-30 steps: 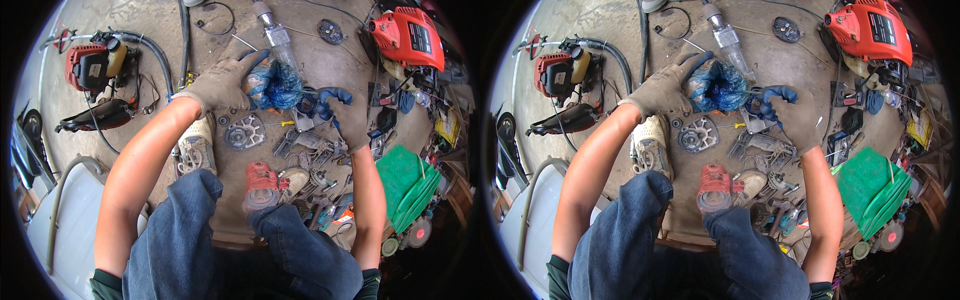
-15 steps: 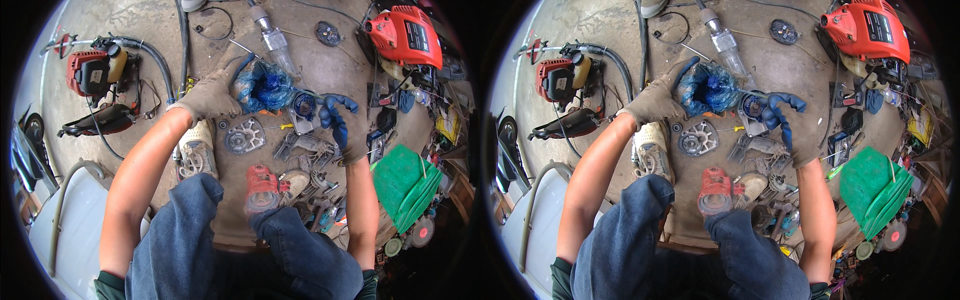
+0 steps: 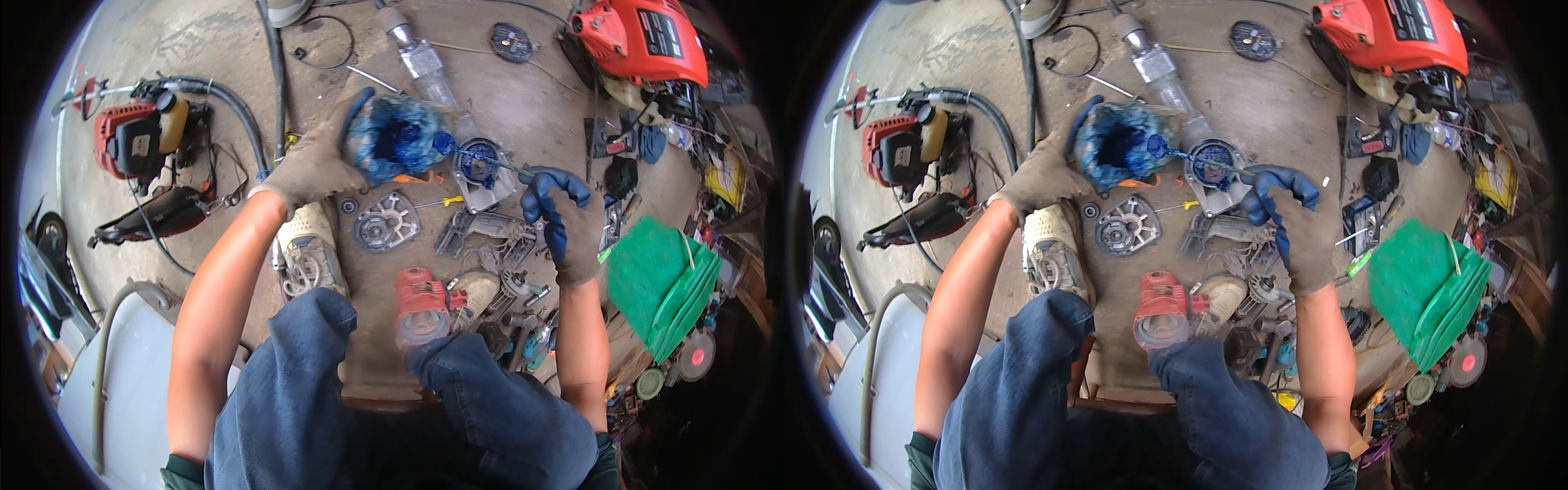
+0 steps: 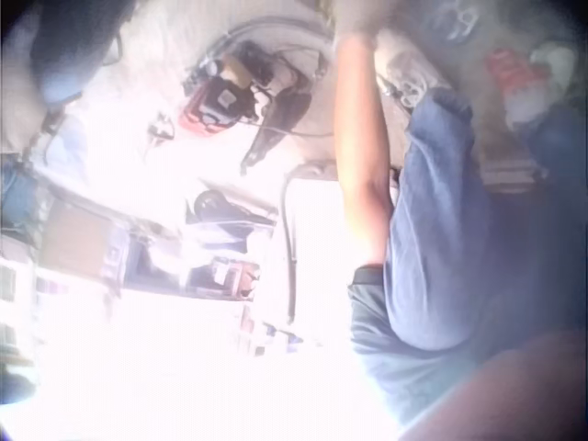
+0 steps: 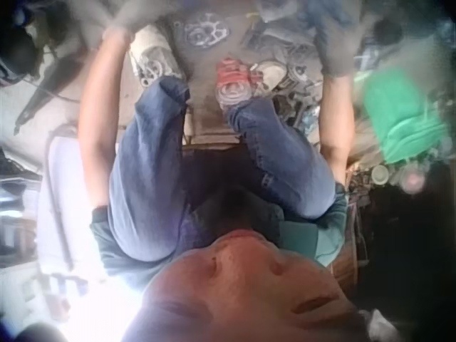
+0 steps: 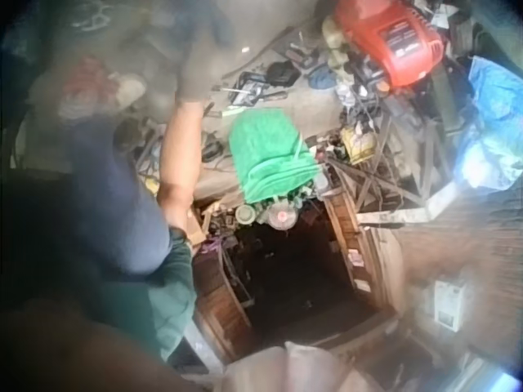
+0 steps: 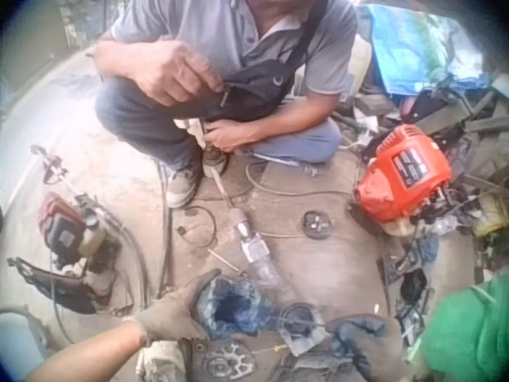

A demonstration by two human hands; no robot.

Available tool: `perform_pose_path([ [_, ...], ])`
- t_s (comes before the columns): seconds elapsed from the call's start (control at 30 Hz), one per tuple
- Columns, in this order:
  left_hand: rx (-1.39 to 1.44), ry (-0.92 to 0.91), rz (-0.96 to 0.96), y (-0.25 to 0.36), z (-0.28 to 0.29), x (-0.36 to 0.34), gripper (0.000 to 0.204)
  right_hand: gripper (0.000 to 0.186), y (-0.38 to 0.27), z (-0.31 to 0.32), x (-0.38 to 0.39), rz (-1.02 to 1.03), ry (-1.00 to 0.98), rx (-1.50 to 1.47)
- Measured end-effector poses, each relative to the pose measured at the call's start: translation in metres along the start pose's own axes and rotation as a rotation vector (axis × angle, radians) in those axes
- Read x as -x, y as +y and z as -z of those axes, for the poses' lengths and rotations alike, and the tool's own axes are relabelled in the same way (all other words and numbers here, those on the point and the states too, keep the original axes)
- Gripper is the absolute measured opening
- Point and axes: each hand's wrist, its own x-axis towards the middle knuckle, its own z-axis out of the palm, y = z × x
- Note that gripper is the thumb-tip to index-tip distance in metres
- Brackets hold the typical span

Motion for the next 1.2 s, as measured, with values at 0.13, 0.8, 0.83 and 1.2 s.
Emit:
perform_pose_path([
  [0.13,0.057,0.010,-0.033,-0.015,-0.002,0.000,0.111,0.020,-0.002,0.035,0.015,0.007,0.084,0.040],
  [0.8,0.102,0.222,0.117,-0.012,0.034,0.073,0.103,0.025,0.015,0.051,-0.025,-0.098,0.161,0.500],
  [0.83,0.110,0.234,0.136,-0.009,0.035,0.077,0.102,0.026,0.013,0.049,-0.028,-0.073,0.146,0.586],
  [1.2,0.117,0.237,0.139,0.016,0.033,0.094,0.096,0.027,0.010,0.035,-0.051,0.095,0.161,0.603],
])
